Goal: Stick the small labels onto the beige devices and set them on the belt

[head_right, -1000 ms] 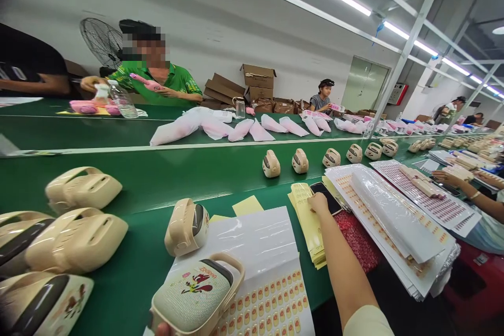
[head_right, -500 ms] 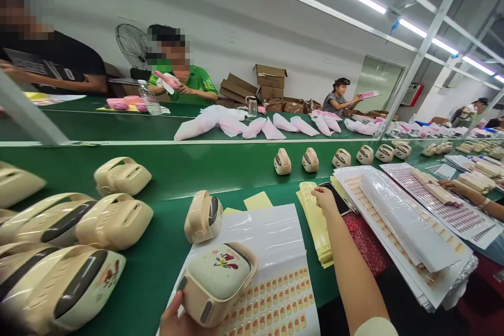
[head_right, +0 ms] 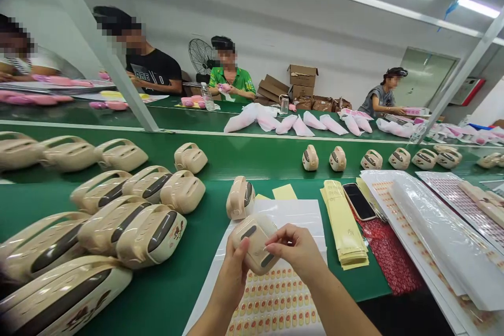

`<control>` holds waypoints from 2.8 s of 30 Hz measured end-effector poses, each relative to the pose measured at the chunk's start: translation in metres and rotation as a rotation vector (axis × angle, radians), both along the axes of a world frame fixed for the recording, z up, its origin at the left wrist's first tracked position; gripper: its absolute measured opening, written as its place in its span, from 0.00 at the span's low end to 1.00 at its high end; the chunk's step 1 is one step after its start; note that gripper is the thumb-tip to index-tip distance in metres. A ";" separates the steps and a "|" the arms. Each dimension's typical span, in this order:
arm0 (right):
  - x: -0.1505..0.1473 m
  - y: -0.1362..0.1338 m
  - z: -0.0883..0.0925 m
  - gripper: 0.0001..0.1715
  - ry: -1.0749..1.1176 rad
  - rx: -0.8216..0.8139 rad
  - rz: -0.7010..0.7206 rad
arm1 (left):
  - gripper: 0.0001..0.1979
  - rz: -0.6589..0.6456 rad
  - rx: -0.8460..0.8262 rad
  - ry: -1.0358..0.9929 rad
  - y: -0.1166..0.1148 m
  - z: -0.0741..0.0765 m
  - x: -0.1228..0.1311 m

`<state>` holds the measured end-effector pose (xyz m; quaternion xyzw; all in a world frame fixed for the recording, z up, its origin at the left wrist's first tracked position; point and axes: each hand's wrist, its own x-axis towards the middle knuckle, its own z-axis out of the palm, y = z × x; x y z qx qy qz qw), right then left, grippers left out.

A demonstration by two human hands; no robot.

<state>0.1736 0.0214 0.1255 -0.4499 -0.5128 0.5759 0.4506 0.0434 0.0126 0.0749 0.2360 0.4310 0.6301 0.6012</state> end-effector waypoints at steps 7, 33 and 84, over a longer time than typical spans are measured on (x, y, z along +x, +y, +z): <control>-0.003 0.004 -0.002 0.12 -0.107 0.055 -0.046 | 0.35 -0.017 0.009 0.009 -0.003 0.003 0.000; -0.002 -0.003 -0.023 0.03 -0.454 0.564 -0.203 | 0.29 0.045 -0.064 -0.085 0.003 -0.008 0.004; -0.012 -0.040 -0.051 0.10 0.029 0.171 -0.404 | 0.16 -0.131 0.208 -0.973 -0.031 -0.032 0.030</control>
